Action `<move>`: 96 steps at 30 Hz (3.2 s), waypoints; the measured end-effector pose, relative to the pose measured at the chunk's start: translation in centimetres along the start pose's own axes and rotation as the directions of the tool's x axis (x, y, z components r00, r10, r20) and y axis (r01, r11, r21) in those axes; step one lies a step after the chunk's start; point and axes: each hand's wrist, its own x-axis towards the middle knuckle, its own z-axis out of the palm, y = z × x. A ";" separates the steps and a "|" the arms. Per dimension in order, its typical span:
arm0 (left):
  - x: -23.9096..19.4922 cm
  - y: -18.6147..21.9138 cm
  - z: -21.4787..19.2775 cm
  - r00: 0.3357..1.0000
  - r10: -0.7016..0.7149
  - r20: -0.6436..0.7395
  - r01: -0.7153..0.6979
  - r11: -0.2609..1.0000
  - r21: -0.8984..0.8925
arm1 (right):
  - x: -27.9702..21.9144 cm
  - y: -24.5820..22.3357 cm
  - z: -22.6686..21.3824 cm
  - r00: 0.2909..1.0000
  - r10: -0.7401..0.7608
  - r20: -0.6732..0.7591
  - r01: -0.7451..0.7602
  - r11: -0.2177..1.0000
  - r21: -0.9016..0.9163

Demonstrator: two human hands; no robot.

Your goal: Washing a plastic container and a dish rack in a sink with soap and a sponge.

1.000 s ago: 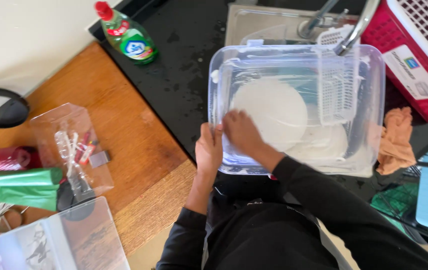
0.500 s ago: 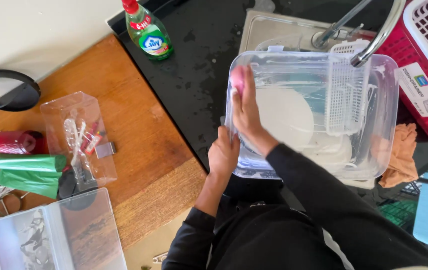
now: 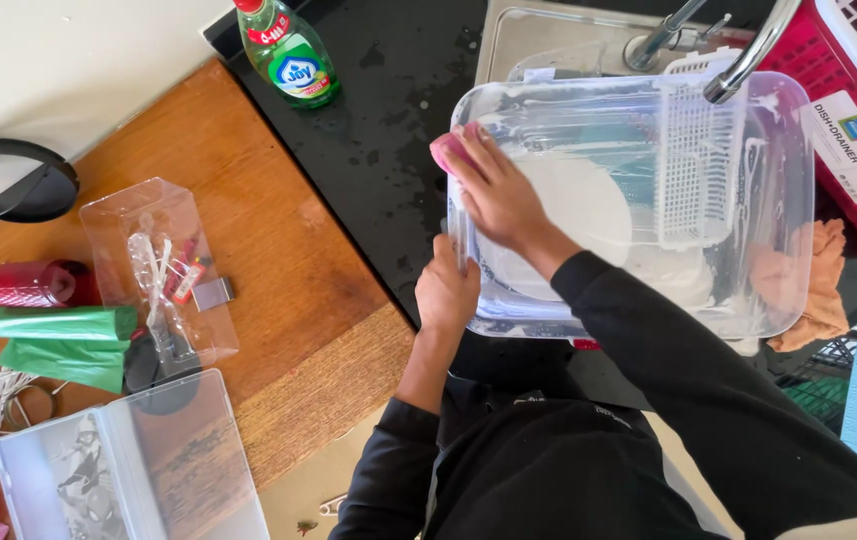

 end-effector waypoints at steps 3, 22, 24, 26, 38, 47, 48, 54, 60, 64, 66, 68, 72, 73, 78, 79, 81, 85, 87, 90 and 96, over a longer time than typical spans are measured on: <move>-0.7 0.0 0.0 0.999 -0.038 0.023 0.038 0.999 0.009 | 0.0 2.6 -2.5 0.985 -0.169 -0.023 0.158 0.958 -0.240; -0.8 0.1 0.3 0.982 -0.004 -0.187 0.007 1.000 0.015 | -18.5 13.8 -15.6 0.977 0.209 -0.042 -0.137 0.459 -0.878; -0.7 0.3 -0.1 0.983 -0.020 -0.182 0.023 1.000 0.017 | -19.7 12.2 -15.8 0.966 0.257 -0.011 -0.129 0.447 -0.885; -0.6 0.2 -0.5 0.990 0.003 -0.144 0.002 0.999 0.034 | -20.6 10.6 -16.8 0.879 0.450 0.158 -0.172 0.608 -0.775; -1.1 0.3 -0.7 0.994 0.039 -0.105 -0.025 0.990 0.139 | -9.6 17.7 -12.4 0.756 0.444 -0.481 -0.570 0.808 -0.150; -2.1 1.3 -0.8 0.992 -0.009 -0.124 0.029 0.986 0.162 | -12.8 18.3 -16.0 0.783 0.287 -0.551 -0.608 0.536 -0.585; -1.9 1.2 -0.8 0.992 -0.007 -0.127 0.028 0.986 0.163 | -12.4 18.2 -15.5 0.783 0.285 -0.552 -0.608 0.538 -0.584; -2.3 0.8 -0.3 0.985 0.033 -0.171 -0.013 0.993 0.117 | -14.1 18.8 -18.1 0.891 0.238 -0.386 -0.438 0.674 -0.595; -2.5 0.9 0.3 0.965 0.106 -0.241 -0.107 0.994 0.007 | -23.1 15.3 -21.0 0.840 0.426 -0.336 -0.538 0.729 -0.422; -2.4 0.8 0.8 0.967 0.064 -0.248 -0.080 0.995 -0.056 | -27.0 6.9 -20.6 0.757 0.581 -0.298 -0.640 0.568 -0.518; -1.8 0.8 0.9 0.958 0.087 -0.274 -0.107 0.992 -0.060 | -29.6 4.4 -18.8 0.653 0.719 -0.238 -0.744 0.549 -0.381; -1.5 0.8 0.9 0.968 0.030 -0.248 -0.050 0.996 -0.073 | -33.6 3.5 -16.0 0.689 0.695 -0.203 -0.711 0.597 -0.372; -1.3 0.5 0.4 0.957 0.153 -0.248 -0.189 0.974 -0.127 | -28.4 -1.2 -15.9 0.713 0.681 -0.164 -0.661 0.576 -0.482; -1.5 0.6 0.1 0.959 0.158 -0.237 -0.189 0.976 -0.112 | -26.9 -2.2 -15.7 0.733 0.677 -0.071 -0.616 0.616 -0.492; -1.3 0.6 0.3 0.980 0.083 -0.183 -0.102 0.990 -0.102 | -20.1 -3.6 -14.6 0.865 0.485 0.124 -0.439 0.854 -0.278; -1.3 0.5 0.3 0.975 0.098 -0.198 -0.118 0.989 -0.090 | -19.8 -2.5 -14.8 0.839 0.503 0.207 -0.442 0.852 -0.281; -1.2 0.3 0.3 0.970 0.123 -0.209 -0.142 0.986 -0.081 | -20.5 1.1 -14.9 0.806 0.522 0.279 -0.449 0.846 -0.288; -2.0 0.2 0.3 0.971 0.095 -0.220 -0.114 0.991 -0.074 | -24.0 6.4 -13.4 0.719 0.648 0.251 -0.348 0.648 -0.677; -1.7 0.5 0.4 0.966 0.061 -0.253 -0.081 0.994 -0.072 | -20.5 4.3 -12.5 0.759 0.618 0.204 -0.363 0.662 -0.655; -2.5 -0.4 1.0 0.952 0.094 -0.291 -0.143 0.978 -0.151 | -14.5 -3.6 -9.0 0.599 0.662 0.451 -0.558 0.749 -0.359; -2.8 1.2 0.4 0.923 0.151 -0.355 -0.223 0.959 -0.173 | -14.9 -6.3 -4.4 0.956 0.243 0.166 -0.266 0.955 0.130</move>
